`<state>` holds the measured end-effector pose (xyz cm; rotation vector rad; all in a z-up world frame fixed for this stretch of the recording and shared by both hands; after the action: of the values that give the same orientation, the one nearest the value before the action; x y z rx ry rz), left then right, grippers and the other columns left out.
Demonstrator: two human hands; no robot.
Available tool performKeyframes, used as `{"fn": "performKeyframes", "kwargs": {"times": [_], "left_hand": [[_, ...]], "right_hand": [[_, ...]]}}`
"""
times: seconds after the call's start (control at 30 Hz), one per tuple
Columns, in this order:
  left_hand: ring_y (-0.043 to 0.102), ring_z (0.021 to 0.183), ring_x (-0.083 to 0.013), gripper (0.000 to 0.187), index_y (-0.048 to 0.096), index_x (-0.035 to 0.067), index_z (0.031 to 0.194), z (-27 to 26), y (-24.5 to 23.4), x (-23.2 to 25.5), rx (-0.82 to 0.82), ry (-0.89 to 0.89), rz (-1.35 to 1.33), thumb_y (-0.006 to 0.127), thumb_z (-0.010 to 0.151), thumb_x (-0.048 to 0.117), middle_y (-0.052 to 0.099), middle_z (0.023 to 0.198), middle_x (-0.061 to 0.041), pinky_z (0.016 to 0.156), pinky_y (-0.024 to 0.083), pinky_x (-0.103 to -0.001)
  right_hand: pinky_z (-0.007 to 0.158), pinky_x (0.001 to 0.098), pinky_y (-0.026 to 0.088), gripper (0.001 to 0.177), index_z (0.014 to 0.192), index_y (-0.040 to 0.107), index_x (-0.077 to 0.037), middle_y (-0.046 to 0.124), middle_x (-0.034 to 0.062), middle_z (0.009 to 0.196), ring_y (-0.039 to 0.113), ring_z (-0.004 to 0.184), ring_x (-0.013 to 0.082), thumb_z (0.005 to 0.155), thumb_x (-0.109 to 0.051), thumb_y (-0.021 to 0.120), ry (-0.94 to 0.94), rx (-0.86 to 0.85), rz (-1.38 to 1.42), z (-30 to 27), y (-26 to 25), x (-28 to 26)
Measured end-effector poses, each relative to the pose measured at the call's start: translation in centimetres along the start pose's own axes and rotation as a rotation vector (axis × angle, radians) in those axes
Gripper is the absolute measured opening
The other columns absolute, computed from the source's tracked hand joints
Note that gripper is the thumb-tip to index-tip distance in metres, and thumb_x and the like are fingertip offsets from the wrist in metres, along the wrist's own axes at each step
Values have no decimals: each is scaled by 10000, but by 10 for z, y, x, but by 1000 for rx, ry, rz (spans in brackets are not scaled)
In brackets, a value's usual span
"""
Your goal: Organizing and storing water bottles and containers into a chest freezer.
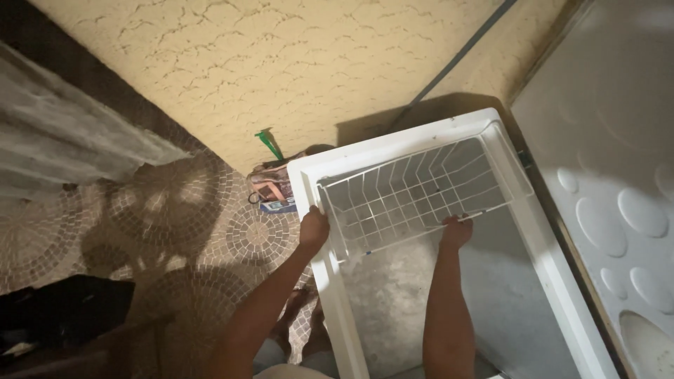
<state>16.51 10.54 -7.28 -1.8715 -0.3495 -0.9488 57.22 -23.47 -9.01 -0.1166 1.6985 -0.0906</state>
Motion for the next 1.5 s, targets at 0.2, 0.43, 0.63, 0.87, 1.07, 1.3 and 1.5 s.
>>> {"fn": "performKeyframes", "kwargs": {"times": [0.2,0.43,0.63,0.87,1.07,1.3,1.5], "left_hand": [[685,875,-473,247,519,-90,1064,18,18,-14,36,105,37,554,867,56,670,899,-308,777,566,-533],[702,855,-441,377,471,-173,1212,21,14,-8,75,198,170,528,895,23,664,952,-325,721,588,-486],[714,863,-453,397,460,-183,1182,11,-9,16,-22,156,154,568,859,22,661,936,-334,709,605,-474],[737,895,-438,372,467,-157,1199,17,-2,7,-52,66,212,557,905,54,685,981,-320,733,626,-461],[733,947,-429,271,558,-84,1141,30,-6,3,-63,-88,246,505,1000,141,717,998,-290,790,610,-473],[751,971,-400,272,607,-78,1086,35,-6,14,-93,-22,332,523,982,159,725,1032,-283,813,625,-447],[729,1009,-420,275,600,-55,1116,30,-12,19,-140,-156,294,521,997,180,723,1053,-291,853,597,-468]], "right_hand": [[568,332,532,519,1373,513,68,661,155,1043,652,737,188,858,46,576,-6,29,-71,-20,9,-9],[564,339,488,404,1322,525,77,614,129,887,594,685,174,932,1,601,-79,32,140,12,4,66],[563,340,462,353,1303,512,77,616,133,857,587,677,202,960,10,554,-60,-4,134,-7,11,57],[584,344,512,401,1284,497,51,625,106,929,622,715,182,890,74,567,-23,-57,224,1,15,72],[560,353,465,336,1272,507,50,607,78,887,597,713,180,955,9,609,-36,-85,189,-17,20,48],[591,380,473,262,1128,545,143,611,139,896,581,733,229,908,60,659,-57,-3,-218,-9,15,51],[546,349,486,286,1192,494,26,634,104,917,633,718,198,914,50,560,16,-12,176,5,16,84]]}}
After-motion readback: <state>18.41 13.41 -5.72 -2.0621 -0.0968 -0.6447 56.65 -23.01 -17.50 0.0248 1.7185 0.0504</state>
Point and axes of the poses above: each hand's wrist, its own z-axis towards the middle knuckle, its own y-axis out of the palm, x = y × z, the point moved 10 cm from there along z, towards the middle knuckle
